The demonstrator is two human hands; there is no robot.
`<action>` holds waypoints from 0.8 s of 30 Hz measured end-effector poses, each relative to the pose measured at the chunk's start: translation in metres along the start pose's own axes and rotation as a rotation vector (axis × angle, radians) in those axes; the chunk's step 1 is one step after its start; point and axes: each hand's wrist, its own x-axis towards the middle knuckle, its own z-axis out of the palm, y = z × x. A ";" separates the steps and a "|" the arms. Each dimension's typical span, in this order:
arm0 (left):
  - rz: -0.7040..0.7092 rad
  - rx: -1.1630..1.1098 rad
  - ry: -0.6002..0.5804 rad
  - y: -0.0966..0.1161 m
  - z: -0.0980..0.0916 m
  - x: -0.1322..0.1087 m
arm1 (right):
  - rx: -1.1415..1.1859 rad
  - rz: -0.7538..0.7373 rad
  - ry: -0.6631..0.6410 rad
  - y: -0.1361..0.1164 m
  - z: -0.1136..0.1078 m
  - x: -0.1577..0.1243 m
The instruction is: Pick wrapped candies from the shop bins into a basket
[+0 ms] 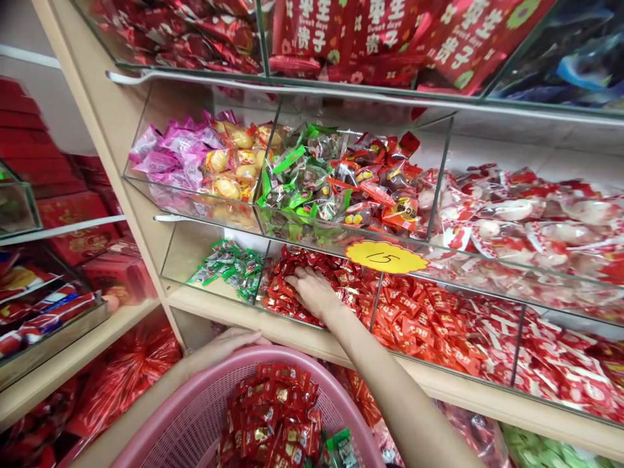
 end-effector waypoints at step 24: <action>0.047 -0.046 0.023 -0.010 0.000 0.002 | 0.196 0.646 -0.054 -0.050 -0.007 0.056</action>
